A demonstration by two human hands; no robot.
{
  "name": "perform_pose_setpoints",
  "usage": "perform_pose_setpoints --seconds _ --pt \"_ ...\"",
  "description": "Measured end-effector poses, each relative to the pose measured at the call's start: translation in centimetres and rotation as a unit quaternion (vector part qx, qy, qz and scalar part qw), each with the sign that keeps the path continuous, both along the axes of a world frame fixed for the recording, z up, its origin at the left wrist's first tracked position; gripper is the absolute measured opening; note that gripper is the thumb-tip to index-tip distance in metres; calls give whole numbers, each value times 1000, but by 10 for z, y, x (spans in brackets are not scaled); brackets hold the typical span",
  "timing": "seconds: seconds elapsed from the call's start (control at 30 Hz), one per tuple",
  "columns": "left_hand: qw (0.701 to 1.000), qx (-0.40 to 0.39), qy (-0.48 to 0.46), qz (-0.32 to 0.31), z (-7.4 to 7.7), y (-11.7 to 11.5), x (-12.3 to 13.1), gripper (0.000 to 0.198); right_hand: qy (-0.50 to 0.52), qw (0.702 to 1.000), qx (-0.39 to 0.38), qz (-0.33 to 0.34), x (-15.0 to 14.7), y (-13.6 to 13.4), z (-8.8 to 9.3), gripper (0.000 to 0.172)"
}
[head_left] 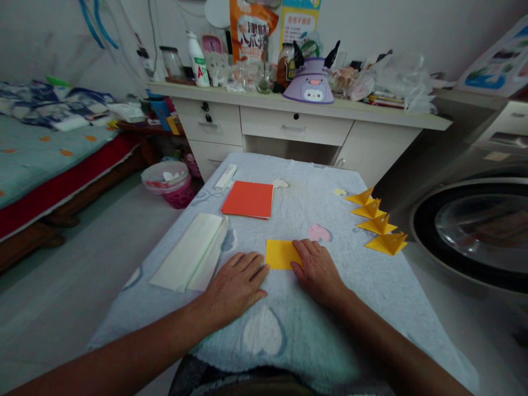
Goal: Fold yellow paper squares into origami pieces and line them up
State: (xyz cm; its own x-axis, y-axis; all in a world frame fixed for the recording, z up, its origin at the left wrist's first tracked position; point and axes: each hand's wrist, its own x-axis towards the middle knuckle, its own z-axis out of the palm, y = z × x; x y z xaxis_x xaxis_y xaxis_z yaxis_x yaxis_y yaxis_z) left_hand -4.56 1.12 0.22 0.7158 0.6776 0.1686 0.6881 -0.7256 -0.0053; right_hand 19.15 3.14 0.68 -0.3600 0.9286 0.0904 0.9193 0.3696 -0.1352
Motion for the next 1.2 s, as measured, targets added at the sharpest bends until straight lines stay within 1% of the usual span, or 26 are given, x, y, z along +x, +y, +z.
perform_pose_setpoints --seconds 0.1,0.17,0.23,0.3,0.4,0.5,0.6,0.73,1.0,1.2 --pt "1000 10 -18 3 3 -1 1 34 -14 1000 -8 -9 -3 1 3 50" --pt "999 20 -39 0 5 -1 7 24 -18 1000 -9 -17 -6 1 5 54" --pt "998 22 -61 -12 4 -2 15 20 -21 999 -1 -29 -10 0 5 58" --pt "997 2 -74 -20 2 -2 23 24 -20 999 14 -43 -15 -1 4 61" --pt "997 -28 -70 -24 -3 -1 30 30 -12 997 36 -64 -20 -3 0 65" --pt "997 -35 -58 -32 -5 1 30 31 -7 996 47 -72 -23 -5 -2 69" --pt "997 -42 -48 -33 -3 1 29 27 -5 997 45 -70 -20 -6 -2 73" --pt "997 -51 -45 -22 -3 -1 27 18 -4 997 39 -66 -9 -8 -3 75" --pt "997 -60 -41 -12 -4 -2 24 19 -11 995 47 -83 26 -14 -8 77" --pt "997 -57 -43 -14 -5 -2 22 18 -5 993 35 -112 50 -19 -10 73"
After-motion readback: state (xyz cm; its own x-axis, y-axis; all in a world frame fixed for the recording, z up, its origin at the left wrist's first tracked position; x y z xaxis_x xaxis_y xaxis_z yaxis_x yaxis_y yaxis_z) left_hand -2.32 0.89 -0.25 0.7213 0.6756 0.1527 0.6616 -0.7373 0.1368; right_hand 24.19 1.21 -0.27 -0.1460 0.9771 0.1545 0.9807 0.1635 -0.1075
